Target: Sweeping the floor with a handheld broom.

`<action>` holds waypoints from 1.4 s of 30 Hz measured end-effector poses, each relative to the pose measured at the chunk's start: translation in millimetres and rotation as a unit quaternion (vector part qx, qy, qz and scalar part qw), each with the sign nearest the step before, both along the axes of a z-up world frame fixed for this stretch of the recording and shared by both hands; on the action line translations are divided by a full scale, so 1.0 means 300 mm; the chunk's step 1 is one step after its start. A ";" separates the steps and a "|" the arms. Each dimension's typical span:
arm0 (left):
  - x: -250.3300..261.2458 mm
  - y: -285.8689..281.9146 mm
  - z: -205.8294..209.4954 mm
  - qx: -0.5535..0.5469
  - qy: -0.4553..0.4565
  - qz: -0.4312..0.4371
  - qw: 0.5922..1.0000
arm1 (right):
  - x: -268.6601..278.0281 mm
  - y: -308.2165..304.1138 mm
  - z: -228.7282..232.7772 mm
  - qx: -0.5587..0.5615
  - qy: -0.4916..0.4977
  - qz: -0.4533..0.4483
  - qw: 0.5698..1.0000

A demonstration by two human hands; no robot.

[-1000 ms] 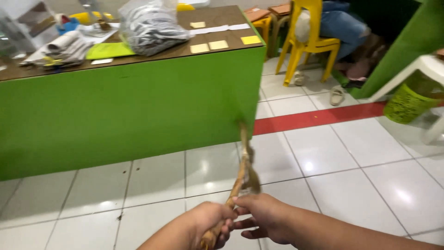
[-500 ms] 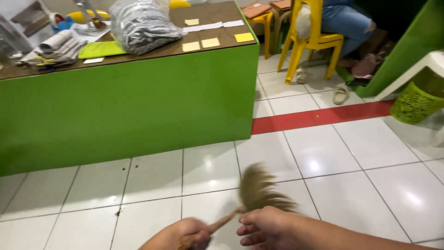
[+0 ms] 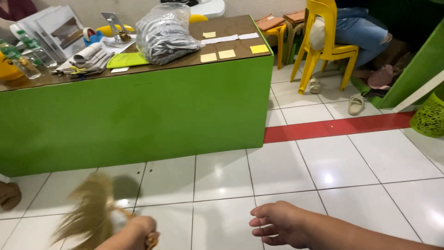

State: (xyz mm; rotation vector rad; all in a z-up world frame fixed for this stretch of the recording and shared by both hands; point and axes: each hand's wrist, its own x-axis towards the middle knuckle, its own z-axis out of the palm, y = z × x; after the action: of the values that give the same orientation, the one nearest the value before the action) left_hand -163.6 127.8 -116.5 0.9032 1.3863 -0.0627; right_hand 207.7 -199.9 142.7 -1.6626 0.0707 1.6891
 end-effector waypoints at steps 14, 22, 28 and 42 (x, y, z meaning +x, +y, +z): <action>0.422 -0.539 1.152 -0.319 -0.224 -0.041 0.920 | -0.155 0.064 -0.017 0.044 0.045 -0.050 0.997; 0.161 -0.380 0.769 -0.366 -0.327 -0.029 0.871 | -0.275 0.078 -0.158 -0.026 0.057 -0.066 0.996; -0.377 0.107 0.160 -0.243 -0.152 0.113 0.951 | -0.368 0.127 -0.199 -0.004 0.078 0.017 0.997; -0.012 -0.349 0.310 -0.060 0.002 0.039 0.997 | -0.298 -0.035 0.002 -0.023 0.021 0.004 0.999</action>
State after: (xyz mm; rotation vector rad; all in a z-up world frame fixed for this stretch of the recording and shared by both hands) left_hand -167.1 23.2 -23.5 0.7492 1.4055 -0.0863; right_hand 118.4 -210.5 143.4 -1.6626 0.1257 1.7409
